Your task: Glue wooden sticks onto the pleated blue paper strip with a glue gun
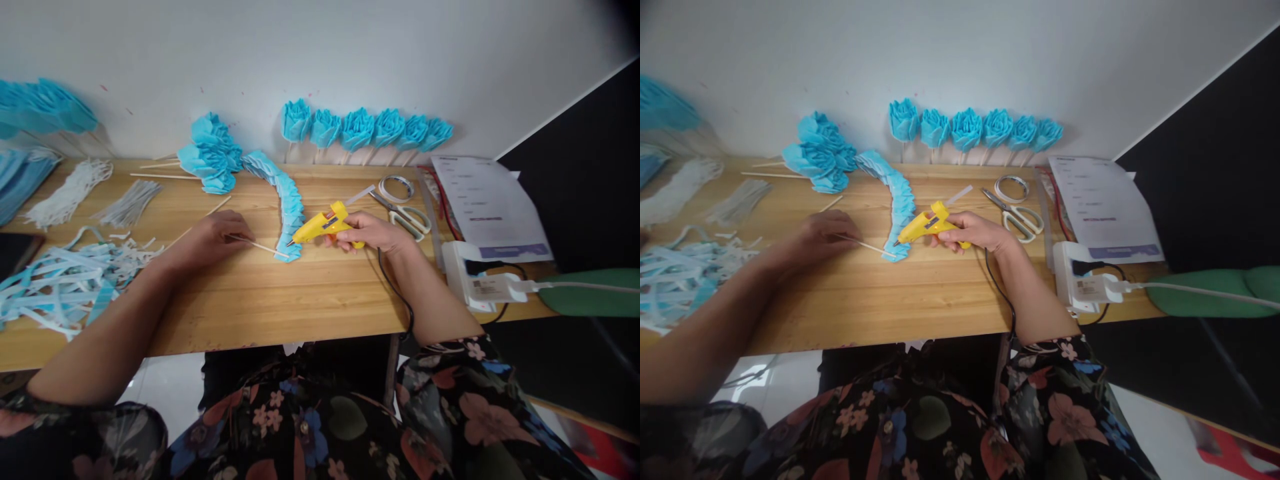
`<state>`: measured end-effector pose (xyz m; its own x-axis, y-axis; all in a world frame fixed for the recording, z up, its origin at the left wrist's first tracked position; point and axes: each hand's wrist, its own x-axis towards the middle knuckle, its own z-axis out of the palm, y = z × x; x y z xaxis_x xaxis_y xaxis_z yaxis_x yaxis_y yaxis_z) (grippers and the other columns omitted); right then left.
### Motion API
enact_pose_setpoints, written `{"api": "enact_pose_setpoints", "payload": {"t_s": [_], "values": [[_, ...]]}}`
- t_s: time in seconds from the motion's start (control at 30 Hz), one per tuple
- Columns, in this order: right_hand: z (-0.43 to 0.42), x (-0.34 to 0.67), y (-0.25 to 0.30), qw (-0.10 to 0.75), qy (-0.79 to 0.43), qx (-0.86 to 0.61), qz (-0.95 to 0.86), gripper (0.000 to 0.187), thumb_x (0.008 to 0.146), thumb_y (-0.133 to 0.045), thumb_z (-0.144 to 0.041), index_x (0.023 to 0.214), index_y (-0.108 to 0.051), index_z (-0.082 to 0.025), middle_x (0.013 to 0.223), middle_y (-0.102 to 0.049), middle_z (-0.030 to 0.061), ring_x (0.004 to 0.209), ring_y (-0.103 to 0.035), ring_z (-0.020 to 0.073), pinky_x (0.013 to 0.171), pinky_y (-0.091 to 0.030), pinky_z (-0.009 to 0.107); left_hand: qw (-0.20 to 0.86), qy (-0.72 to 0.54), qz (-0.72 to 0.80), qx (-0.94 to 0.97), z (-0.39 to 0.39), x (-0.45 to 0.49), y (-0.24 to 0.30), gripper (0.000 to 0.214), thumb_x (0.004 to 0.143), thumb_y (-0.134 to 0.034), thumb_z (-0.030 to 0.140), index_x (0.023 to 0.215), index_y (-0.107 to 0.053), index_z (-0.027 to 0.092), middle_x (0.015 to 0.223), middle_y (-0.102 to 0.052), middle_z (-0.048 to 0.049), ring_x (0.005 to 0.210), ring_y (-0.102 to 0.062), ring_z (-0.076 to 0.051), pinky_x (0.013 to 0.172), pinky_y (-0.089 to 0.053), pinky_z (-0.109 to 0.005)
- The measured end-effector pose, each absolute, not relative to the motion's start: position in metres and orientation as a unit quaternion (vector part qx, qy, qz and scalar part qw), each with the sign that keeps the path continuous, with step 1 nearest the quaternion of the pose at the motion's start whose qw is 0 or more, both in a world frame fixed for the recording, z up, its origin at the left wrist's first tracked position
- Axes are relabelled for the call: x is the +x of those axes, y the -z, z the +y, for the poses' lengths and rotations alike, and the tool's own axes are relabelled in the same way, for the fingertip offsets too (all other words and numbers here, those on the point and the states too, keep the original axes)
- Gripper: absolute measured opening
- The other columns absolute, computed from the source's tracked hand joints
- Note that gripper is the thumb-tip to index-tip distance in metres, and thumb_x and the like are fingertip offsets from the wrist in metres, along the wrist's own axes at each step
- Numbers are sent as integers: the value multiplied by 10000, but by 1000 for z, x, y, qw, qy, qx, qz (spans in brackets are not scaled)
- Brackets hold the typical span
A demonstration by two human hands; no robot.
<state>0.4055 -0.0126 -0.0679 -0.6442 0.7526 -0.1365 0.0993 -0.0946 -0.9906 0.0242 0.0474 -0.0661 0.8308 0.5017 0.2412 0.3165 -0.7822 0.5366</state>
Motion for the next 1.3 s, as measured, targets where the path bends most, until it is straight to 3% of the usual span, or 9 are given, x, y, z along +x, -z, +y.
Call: {"api": "enact_pose_setpoints", "payload": {"t_s": [1.0,1.3], "values": [[-14,404,64,245,-651,-350,-628,409,920,-792,-517,1000,-758,-117,686,-609,-13,606,-525,81,511,-457,187,249,-186,218,925,49,24,67,240,1045,-601,332,923,-745,183,891,-694,-77,833,-643,-180,771,-494,-291],[-14,404,63,240,-647,-369,-622,459,894,-806,-548,1007,-757,-106,668,-612,-16,600,-532,86,508,-448,192,243,-184,213,928,45,24,62,311,1085,-562,353,952,-742,136,904,-670,-47,855,-614,-148,777,-494,-298]]}}
